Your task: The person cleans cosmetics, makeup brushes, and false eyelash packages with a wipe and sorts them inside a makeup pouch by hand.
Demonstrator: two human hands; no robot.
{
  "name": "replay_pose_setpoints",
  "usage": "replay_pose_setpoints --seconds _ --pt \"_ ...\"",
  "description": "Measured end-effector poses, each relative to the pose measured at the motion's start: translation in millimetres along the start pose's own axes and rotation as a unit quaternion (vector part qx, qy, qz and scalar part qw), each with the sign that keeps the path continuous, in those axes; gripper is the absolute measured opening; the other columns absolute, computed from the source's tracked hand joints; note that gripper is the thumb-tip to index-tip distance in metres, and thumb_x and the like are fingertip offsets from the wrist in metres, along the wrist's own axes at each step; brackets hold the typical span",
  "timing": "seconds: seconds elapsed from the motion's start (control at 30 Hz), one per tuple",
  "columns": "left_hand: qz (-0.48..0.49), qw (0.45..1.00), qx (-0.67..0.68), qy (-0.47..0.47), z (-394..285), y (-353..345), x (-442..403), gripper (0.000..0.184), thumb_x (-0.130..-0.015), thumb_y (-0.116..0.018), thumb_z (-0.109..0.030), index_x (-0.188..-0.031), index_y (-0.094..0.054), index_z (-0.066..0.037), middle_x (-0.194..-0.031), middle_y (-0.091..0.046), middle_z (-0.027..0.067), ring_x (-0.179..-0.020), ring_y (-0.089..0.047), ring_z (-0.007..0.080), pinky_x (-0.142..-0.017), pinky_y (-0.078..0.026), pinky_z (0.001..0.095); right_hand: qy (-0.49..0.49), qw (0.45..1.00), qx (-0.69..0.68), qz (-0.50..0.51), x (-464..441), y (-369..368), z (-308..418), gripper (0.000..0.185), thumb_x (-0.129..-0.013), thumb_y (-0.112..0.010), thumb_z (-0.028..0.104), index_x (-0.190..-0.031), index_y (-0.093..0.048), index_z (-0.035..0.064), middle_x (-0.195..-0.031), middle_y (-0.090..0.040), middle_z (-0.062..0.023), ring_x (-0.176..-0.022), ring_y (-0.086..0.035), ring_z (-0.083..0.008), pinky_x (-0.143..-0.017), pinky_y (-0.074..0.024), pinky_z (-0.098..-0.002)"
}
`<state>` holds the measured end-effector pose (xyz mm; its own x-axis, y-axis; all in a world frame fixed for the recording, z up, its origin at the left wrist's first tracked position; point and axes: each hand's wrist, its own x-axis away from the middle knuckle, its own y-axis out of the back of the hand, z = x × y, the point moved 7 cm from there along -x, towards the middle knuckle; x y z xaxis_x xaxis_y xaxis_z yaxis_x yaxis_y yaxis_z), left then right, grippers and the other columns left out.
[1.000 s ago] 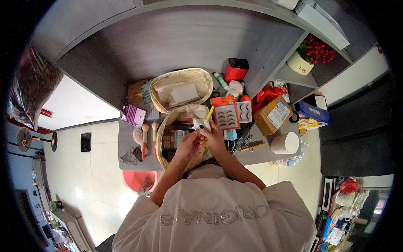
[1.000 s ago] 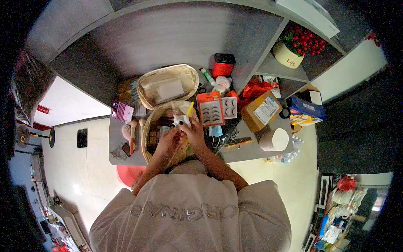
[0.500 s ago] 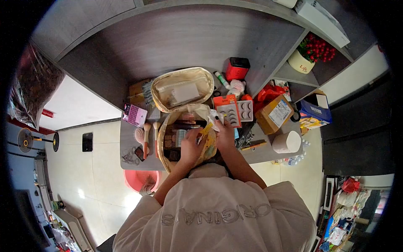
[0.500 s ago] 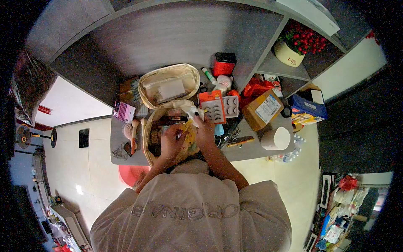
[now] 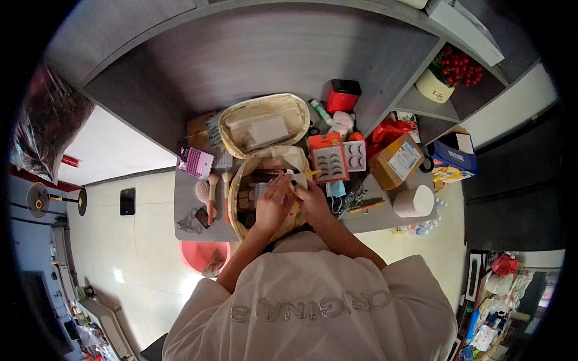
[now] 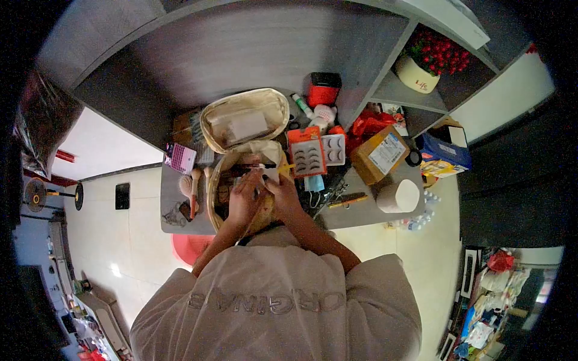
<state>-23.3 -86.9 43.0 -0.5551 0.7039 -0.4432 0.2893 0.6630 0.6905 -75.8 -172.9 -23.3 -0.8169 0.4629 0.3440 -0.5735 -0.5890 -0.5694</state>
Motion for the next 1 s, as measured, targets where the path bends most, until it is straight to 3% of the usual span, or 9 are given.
replay_pose_setpoints --seconds 0.03,0.1,0.2,0.3,0.43,0.5,0.7,0.77,1.0 --pt "0.016 0.999 0.040 0.014 1 0 0 0.042 -0.072 -0.056 -0.006 -0.112 -0.045 -0.002 -0.108 -0.051 0.0171 -0.100 -0.050 0.0297 -0.082 -0.042 0.0342 0.011 1.000 0.007 0.008 1 -1 3 0.029 -0.080 -0.052 0.013 -0.105 -0.047 -0.0014 -0.090 -0.055 -0.0086 -0.081 -0.053 -0.0182 -0.071 -0.0422 -0.0301" --pt "0.045 0.991 0.119 0.039 1 2 -1 0.038 -0.075 -0.054 -0.006 -0.112 -0.045 -0.001 -0.106 -0.053 0.0153 -0.099 -0.051 0.0267 -0.082 -0.041 0.0322 0.069 0.953 0.295 0.017 -5 1 27 0.032 -0.079 -0.053 0.013 -0.107 -0.047 -0.0006 -0.091 -0.056 -0.0102 -0.081 -0.055 -0.0185 -0.070 -0.0427 -0.0303" --pt "-0.034 0.836 0.500 0.222 38 -5 1 0.030 -0.081 -0.049 -0.007 -0.111 -0.046 -0.001 -0.102 -0.054 0.0106 -0.095 -0.052 0.0172 -0.080 -0.041 0.0273 0.206 0.853 0.468 0.104 -15 2 23 0.034 -0.077 -0.054 0.010 -0.110 -0.047 0.0013 -0.093 -0.058 -0.0152 -0.082 -0.057 -0.0214 -0.068 -0.0435 -0.0314" --pt "0.029 0.865 0.434 0.251 48 -19 -1 0.025 -0.084 -0.046 -0.008 -0.107 -0.048 0.002 -0.091 -0.056 0.0047 -0.083 -0.051 0.0097 -0.073 -0.041 0.0224 0.205 0.801 0.540 0.155 5 -29 30 0.034 -0.078 -0.051 0.009 -0.110 -0.046 -0.0010 -0.094 -0.056 -0.0199 -0.080 -0.057 -0.0226 -0.067 -0.0426 -0.0298" --pt "0.036 0.860 0.409 0.302 61 -19 2 0.020 -0.083 -0.049 -0.009 -0.099 -0.052 0.003 -0.084 -0.058 0.0037 -0.078 -0.053 0.0092 -0.069 -0.041 0.0212 0.080 0.855 0.480 0.178 -3 -16 8 0.039 -0.078 -0.055 0.016 -0.111 -0.044 -0.0026 -0.092 -0.057 -0.0156 -0.081 -0.057 -0.0238 -0.070 -0.0445 -0.0325" --pt "-0.018 0.805 0.488 0.338 58 -12 3 0.016 -0.083 -0.049 -0.009 -0.093 -0.054 0.002 -0.084 -0.059 0.0045 -0.077 -0.053 0.0097 -0.069 -0.041 0.0213 -0.038 0.902 0.381 0.202 -11 -1 -15 0.037 -0.079 -0.054 0.017 -0.108 -0.045 -0.0053 -0.086 -0.057 -0.0139 -0.078 -0.057 -0.0210 -0.068 -0.0449 -0.0322" --pt "-0.124 0.674 0.620 0.382 75 -18 15 0.012 -0.085 -0.047 -0.013 -0.082 -0.052 -0.003 -0.083 -0.059 0.0067 -0.073 -0.054 0.0118 -0.066 -0.042 0.0227 -0.063 0.973 0.168 0.142 -1 -2 -25 0.023 -0.080 -0.050 0.017 -0.091 -0.051 -0.0032 -0.073 -0.054 -0.0061 -0.069 -0.054 -0.0129 -0.063 -0.0435 -0.0287" --pt "-0.147 0.625 0.669 0.375 76 -22 16 0.011 -0.085 -0.048 -0.014 -0.083 -0.051 -0.003 -0.083 -0.059 0.0070 -0.073 -0.054 0.0121 -0.065 -0.042 0.0232 0.022 0.974 0.213 0.075 -10 7 -16 0.020 -0.080 -0.049 0.016 -0.088 -0.051 -0.0017 -0.071 -0.052 -0.0041 -0.065 -0.051 -0.0118 -0.059 -0.0418 -0.0272" --pt "-0.135 0.606 0.687 0.378 54 -28 26 0.008 -0.083 -0.050 -0.011 -0.088 -0.052 -0.004 -0.094 -0.056 0.0096 -0.084 -0.054 0.0178 -0.074 -0.046 0.0273 0.075 0.990 0.079 -0.089 -17 28 -13 0.022 -0.087 -0.042 0.023 -0.095 -0.048 0.0028 -0.071 -0.050 -0.0021 -0.059 -0.047 -0.0097 -0.053 -0.0384 -0.0235"
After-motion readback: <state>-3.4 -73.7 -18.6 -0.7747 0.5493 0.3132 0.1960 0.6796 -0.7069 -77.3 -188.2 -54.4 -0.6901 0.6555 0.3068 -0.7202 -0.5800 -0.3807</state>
